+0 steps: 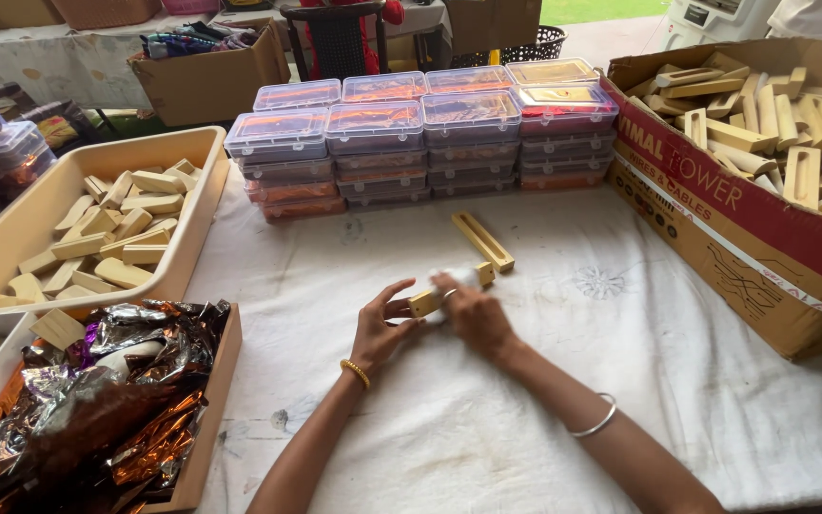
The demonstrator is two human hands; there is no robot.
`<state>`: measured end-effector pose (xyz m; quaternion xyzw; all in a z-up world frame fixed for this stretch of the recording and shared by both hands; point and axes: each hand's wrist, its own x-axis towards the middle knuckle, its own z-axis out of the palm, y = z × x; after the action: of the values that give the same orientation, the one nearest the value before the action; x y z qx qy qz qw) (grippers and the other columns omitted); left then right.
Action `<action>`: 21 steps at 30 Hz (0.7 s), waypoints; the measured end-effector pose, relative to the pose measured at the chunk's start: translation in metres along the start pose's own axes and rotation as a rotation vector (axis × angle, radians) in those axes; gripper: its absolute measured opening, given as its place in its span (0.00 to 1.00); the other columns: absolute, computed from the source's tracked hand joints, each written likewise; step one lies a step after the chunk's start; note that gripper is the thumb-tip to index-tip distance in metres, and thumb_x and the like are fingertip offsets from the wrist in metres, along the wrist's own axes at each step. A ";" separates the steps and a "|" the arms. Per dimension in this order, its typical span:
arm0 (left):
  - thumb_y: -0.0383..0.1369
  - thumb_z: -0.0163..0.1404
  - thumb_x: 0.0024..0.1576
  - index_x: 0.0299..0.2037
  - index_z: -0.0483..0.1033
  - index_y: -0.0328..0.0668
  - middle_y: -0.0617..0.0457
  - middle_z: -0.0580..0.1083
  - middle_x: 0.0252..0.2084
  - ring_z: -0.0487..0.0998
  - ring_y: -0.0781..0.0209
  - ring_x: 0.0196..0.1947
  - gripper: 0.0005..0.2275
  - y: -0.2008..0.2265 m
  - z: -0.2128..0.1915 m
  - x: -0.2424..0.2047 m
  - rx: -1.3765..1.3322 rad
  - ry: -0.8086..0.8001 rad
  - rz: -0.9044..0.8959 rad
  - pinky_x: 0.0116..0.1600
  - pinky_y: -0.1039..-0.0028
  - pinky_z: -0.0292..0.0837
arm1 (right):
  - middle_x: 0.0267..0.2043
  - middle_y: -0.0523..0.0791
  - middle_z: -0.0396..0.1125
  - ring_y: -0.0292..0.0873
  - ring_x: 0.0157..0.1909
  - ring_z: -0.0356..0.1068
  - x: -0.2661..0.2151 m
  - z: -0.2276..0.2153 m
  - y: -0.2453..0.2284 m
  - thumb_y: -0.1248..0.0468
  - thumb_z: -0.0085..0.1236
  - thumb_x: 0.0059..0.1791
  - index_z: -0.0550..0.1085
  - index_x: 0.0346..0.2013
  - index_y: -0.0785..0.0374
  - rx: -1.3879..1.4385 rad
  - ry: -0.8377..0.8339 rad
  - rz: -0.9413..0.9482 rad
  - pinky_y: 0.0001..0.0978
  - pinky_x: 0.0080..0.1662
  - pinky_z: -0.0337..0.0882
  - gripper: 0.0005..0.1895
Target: The person wraps a small wooden block in copper foil, places it in a plastic container, and stacks the container. Then the person picks up another wooden block and wipes it with a white cloth.
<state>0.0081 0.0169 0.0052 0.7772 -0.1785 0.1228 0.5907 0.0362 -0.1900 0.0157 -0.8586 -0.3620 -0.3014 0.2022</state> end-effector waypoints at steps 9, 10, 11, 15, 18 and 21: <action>0.19 0.60 0.49 0.64 0.68 0.45 0.46 0.80 0.49 0.84 0.56 0.49 0.30 0.006 0.003 -0.002 0.043 0.060 -0.043 0.50 0.69 0.85 | 0.52 0.53 0.73 0.46 0.35 0.78 0.008 -0.027 0.013 0.66 0.48 0.57 0.68 0.61 0.65 0.015 -0.105 -0.024 0.31 0.35 0.81 0.17; 0.19 0.60 0.49 0.64 0.68 0.45 0.46 0.80 0.49 0.84 0.56 0.49 0.30 0.007 0.004 -0.003 0.042 0.062 -0.046 0.50 0.69 0.85 | 0.52 0.53 0.73 0.46 0.35 0.78 0.004 -0.028 0.026 0.66 0.48 0.57 0.68 0.61 0.65 0.016 -0.108 -0.026 0.31 0.35 0.81 0.17; 0.19 0.60 0.49 0.62 0.71 0.45 0.47 0.80 0.49 0.83 0.57 0.49 0.28 0.009 0.005 -0.004 0.087 0.099 -0.047 0.50 0.69 0.85 | 0.53 0.53 0.73 0.47 0.39 0.77 0.000 -0.029 0.039 0.65 0.49 0.57 0.69 0.60 0.62 -0.068 -0.113 0.056 0.34 0.38 0.80 0.16; 0.19 0.59 0.50 0.56 0.77 0.44 0.49 0.81 0.46 0.84 0.58 0.48 0.22 0.009 0.006 -0.006 0.157 0.162 -0.055 0.50 0.71 0.84 | 0.57 0.53 0.71 0.54 0.51 0.72 0.001 -0.029 0.047 0.65 0.52 0.52 0.73 0.57 0.56 -0.282 0.015 0.111 0.43 0.51 0.77 0.17; 0.19 0.58 0.51 0.54 0.79 0.43 0.49 0.82 0.45 0.85 0.58 0.46 0.20 0.003 0.005 -0.004 0.154 0.166 -0.049 0.52 0.72 0.83 | 0.60 0.51 0.70 0.54 0.57 0.69 0.001 -0.012 0.034 0.67 0.51 0.54 0.71 0.59 0.57 -0.191 0.033 0.100 0.43 0.58 0.73 0.18; 0.17 0.57 0.51 0.53 0.79 0.41 0.49 0.82 0.44 0.85 0.59 0.45 0.19 -0.013 0.008 -0.003 0.111 0.153 -0.042 0.54 0.72 0.81 | 0.61 0.48 0.70 0.53 0.61 0.68 0.000 -0.002 0.002 0.69 0.50 0.54 0.70 0.62 0.58 -0.141 0.038 -0.013 0.44 0.64 0.69 0.21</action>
<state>0.0102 0.0129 -0.0093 0.8008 -0.1092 0.1792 0.5610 0.0368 -0.1923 0.0168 -0.8625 -0.3414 -0.3437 0.1462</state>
